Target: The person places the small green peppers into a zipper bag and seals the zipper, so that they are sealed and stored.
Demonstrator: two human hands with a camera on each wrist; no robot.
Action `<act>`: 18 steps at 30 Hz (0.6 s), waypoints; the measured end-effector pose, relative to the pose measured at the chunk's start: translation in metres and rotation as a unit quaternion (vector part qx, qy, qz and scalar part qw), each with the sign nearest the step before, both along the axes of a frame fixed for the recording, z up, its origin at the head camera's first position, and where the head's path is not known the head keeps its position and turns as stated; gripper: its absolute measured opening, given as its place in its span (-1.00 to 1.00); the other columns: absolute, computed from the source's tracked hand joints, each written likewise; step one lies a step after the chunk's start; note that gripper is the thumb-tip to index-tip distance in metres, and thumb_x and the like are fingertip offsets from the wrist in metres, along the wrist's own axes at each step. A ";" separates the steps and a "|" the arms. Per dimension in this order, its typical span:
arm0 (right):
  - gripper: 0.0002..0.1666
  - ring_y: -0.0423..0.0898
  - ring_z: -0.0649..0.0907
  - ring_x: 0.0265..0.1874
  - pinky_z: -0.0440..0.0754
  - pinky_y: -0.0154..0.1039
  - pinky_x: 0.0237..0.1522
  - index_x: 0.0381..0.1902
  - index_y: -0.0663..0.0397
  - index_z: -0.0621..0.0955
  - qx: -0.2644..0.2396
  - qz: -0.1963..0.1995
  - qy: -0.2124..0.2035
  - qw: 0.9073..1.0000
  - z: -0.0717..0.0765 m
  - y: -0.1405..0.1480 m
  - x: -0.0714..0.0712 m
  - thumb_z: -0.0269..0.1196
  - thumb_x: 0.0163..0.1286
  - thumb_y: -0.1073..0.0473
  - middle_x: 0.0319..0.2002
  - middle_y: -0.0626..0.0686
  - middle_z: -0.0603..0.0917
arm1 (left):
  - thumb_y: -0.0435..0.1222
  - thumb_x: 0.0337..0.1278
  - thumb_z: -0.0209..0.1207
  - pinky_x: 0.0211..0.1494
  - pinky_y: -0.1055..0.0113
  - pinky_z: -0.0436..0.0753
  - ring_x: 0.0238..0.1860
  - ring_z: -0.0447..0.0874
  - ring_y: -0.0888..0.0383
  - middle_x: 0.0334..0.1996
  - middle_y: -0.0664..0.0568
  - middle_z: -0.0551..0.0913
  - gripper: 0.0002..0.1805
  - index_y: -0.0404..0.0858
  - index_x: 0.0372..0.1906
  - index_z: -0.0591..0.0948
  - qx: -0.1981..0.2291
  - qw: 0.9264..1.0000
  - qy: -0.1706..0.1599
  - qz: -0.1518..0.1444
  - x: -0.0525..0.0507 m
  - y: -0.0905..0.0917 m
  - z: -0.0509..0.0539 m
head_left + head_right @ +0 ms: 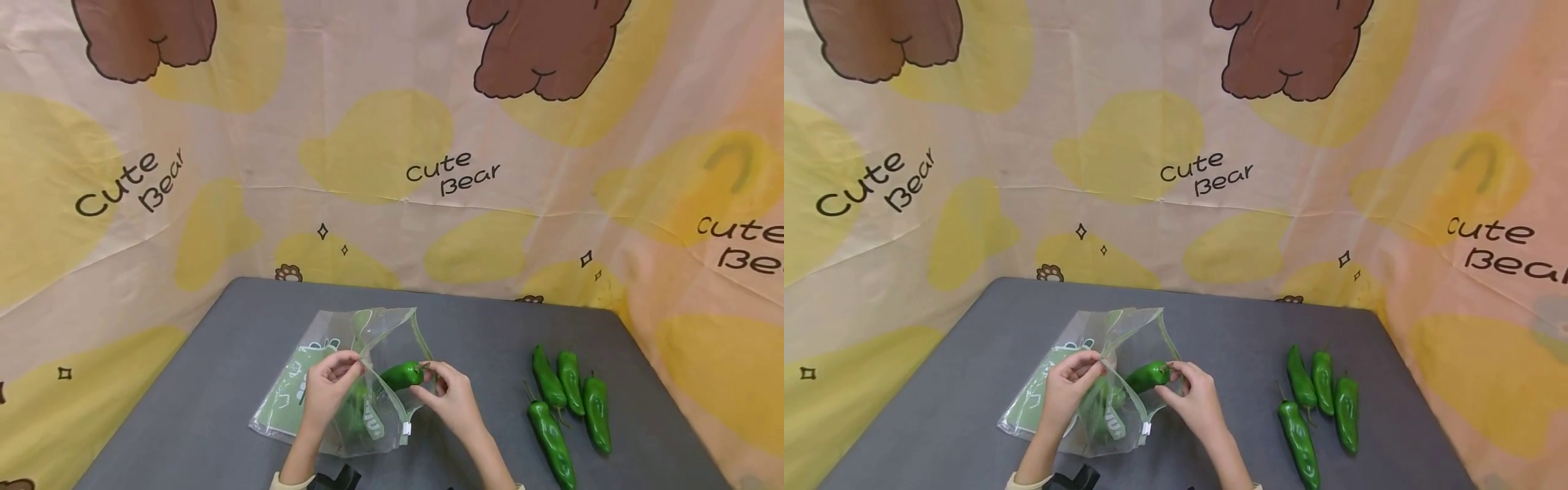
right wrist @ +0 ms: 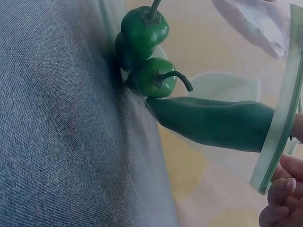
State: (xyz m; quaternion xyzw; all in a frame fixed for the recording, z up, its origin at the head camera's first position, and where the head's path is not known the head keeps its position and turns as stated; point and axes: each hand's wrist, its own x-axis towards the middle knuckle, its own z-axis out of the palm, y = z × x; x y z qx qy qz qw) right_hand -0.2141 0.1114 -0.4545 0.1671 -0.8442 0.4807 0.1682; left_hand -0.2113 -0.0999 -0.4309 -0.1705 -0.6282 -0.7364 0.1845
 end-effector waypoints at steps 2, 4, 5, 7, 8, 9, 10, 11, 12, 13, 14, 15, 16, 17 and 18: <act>-0.70 -0.34 0.22 -0.76 0.19 -0.47 -0.77 -0.35 0.09 0.60 -0.004 0.001 0.001 1.000 -0.001 0.000 0.000 0.43 -0.09 0.27 -0.52 -0.13 0.50 | -0.69 -0.09 0.09 -0.33 0.38 0.63 -0.43 0.63 0.25 -0.50 0.07 0.63 -0.92 -0.65 -0.39 0.48 0.001 1.000 0.001 -0.001 0.000 0.000 -0.001; -0.69 -0.32 0.24 -0.75 0.20 -0.47 -0.77 -0.32 0.12 0.61 -0.007 0.000 0.002 1.000 -0.001 -0.001 0.001 0.43 -0.09 0.28 -0.53 -0.15 0.50 | -0.69 -0.08 0.09 -0.33 0.38 0.63 -0.43 0.63 0.24 -0.51 0.04 0.64 -0.92 -0.64 -0.39 0.49 0.001 1.000 0.005 -0.002 0.000 0.000 -0.002; -0.67 -0.31 0.24 -0.75 0.20 -0.47 -0.76 -0.30 0.14 0.61 -0.012 0.000 0.000 1.000 -0.001 -0.001 0.001 0.43 -0.09 0.29 -0.53 -0.16 0.50 | -0.69 -0.08 0.09 -0.34 0.38 0.63 -0.43 0.63 0.24 -0.51 0.03 0.64 -0.92 -0.64 -0.39 0.49 0.001 1.000 0.007 -0.003 0.000 0.001 -0.002; -0.66 -0.29 0.25 -0.76 0.19 -0.48 -0.76 -0.27 0.14 0.62 -0.019 -0.001 0.000 1.000 -0.002 -0.001 0.001 0.42 -0.08 0.29 -0.53 -0.18 0.51 | -0.69 -0.08 0.09 -0.34 0.39 0.64 -0.43 0.63 0.24 -0.51 0.02 0.64 -0.92 -0.63 -0.39 0.49 0.000 1.000 0.011 -0.002 0.000 0.001 -0.002; -0.67 -0.29 0.24 -0.76 0.18 -0.49 -0.76 -0.27 0.14 0.62 -0.024 0.000 0.002 1.000 -0.002 -0.001 0.001 0.42 -0.07 0.28 -0.53 -0.19 0.51 | -0.69 -0.08 0.09 -0.35 0.39 0.64 -0.44 0.63 0.25 -0.51 0.02 0.64 -0.93 -0.63 -0.39 0.49 0.000 1.000 0.013 -0.001 0.000 0.001 -0.002; -0.67 -0.29 0.24 -0.76 0.18 -0.50 -0.76 -0.27 0.13 0.63 -0.028 0.000 0.006 1.000 -0.002 -0.001 0.000 0.42 -0.06 0.28 -0.54 -0.20 0.51 | -0.69 -0.08 0.09 -0.35 0.40 0.63 -0.44 0.63 0.25 -0.51 0.02 0.64 -0.93 -0.63 -0.39 0.49 0.000 1.000 0.014 0.002 0.000 0.001 -0.003; -0.68 -0.30 0.23 -0.76 0.17 -0.50 -0.76 -0.26 0.13 0.63 -0.033 0.003 0.012 0.999 -0.002 -0.002 0.000 0.41 -0.05 0.28 -0.54 -0.20 0.52 | -0.69 -0.07 0.09 -0.35 0.40 0.63 -0.44 0.63 0.25 -0.51 0.02 0.64 -0.93 -0.64 -0.39 0.50 0.001 1.000 0.014 0.005 0.000 0.001 -0.003; -0.70 -0.30 0.23 -0.76 0.16 -0.51 -0.76 -0.27 0.12 0.64 -0.039 0.006 0.018 0.999 -0.002 -0.002 0.000 0.41 -0.04 0.27 -0.54 -0.21 0.52 | -0.69 -0.07 0.09 -0.35 0.40 0.63 -0.44 0.63 0.25 -0.51 0.03 0.64 -0.93 -0.64 -0.39 0.50 0.003 1.000 0.014 0.007 0.001 0.001 -0.003; -0.71 -0.30 0.22 -0.77 0.15 -0.52 -0.76 -0.28 0.13 0.64 -0.041 0.007 0.020 0.999 0.000 -0.003 0.001 0.40 -0.03 0.28 -0.54 -0.20 0.53 | -0.69 -0.07 0.09 -0.35 0.40 0.63 -0.44 0.63 0.25 -0.50 0.03 0.64 -0.93 -0.64 -0.39 0.50 0.005 1.000 0.014 0.009 0.001 0.001 -0.003; -0.74 -0.29 0.22 -0.77 0.14 -0.52 -0.75 -0.30 0.16 0.63 -0.042 0.008 0.026 0.999 0.004 -0.005 0.003 0.39 -0.03 0.31 -0.54 -0.17 0.54 | -0.69 -0.07 0.09 -0.35 0.40 0.63 -0.43 0.63 0.25 -0.50 0.03 0.64 -0.93 -0.64 -0.39 0.50 0.006 1.000 0.014 0.011 0.001 0.001 -0.003; -0.76 -0.31 0.21 -0.77 0.13 -0.52 -0.76 -0.32 0.14 0.64 -0.044 0.011 0.035 0.998 0.004 -0.005 0.003 0.38 -0.01 0.30 -0.53 -0.18 0.54 | -0.69 -0.07 0.09 -0.35 0.40 0.63 -0.43 0.63 0.25 -0.50 0.02 0.64 -0.93 -0.64 -0.39 0.50 0.007 1.000 0.016 0.011 0.000 0.001 -0.004; -0.78 -0.31 0.21 -0.77 0.13 -0.53 -0.76 -0.33 0.14 0.64 -0.045 0.012 0.039 0.998 0.005 -0.006 0.003 0.38 -0.01 0.30 -0.53 -0.18 0.54 | -0.69 -0.08 0.10 -0.34 0.39 0.63 -0.43 0.63 0.24 -0.49 0.00 0.64 -0.93 -0.64 -0.39 0.50 0.008 1.000 0.015 0.011 0.000 0.001 -0.004; -0.79 -0.32 0.21 -0.77 0.13 -0.52 -0.77 -0.34 0.13 0.64 -0.046 0.013 0.045 0.998 0.004 -0.006 0.003 0.38 0.00 0.30 -0.54 -0.19 0.54 | -0.69 -0.08 0.10 -0.34 0.39 0.63 -0.43 0.63 0.24 -0.49 -0.01 0.64 -0.93 -0.64 -0.39 0.50 0.008 1.000 0.016 0.010 0.000 0.002 -0.004; -0.81 -0.31 0.20 -0.77 0.13 -0.51 -0.77 -0.35 0.12 0.64 -0.045 0.012 0.046 0.998 0.004 -0.006 0.002 0.38 0.00 0.30 -0.54 -0.20 0.54 | -0.69 -0.08 0.10 -0.34 0.38 0.63 -0.42 0.63 0.24 -0.49 -0.02 0.64 -0.93 -0.64 -0.39 0.50 0.007 1.000 0.018 0.009 0.000 0.002 -0.004; -0.81 -0.31 0.21 -0.77 0.13 -0.50 -0.78 -0.37 0.12 0.64 -0.043 0.010 0.050 0.998 0.004 -0.006 0.002 0.37 0.00 0.31 -0.55 -0.20 0.54 | -0.69 -0.08 0.09 -0.34 0.38 0.63 -0.42 0.63 0.24 -0.49 -0.03 0.64 -0.92 -0.64 -0.39 0.50 0.007 1.000 0.018 0.009 0.000 0.002 -0.003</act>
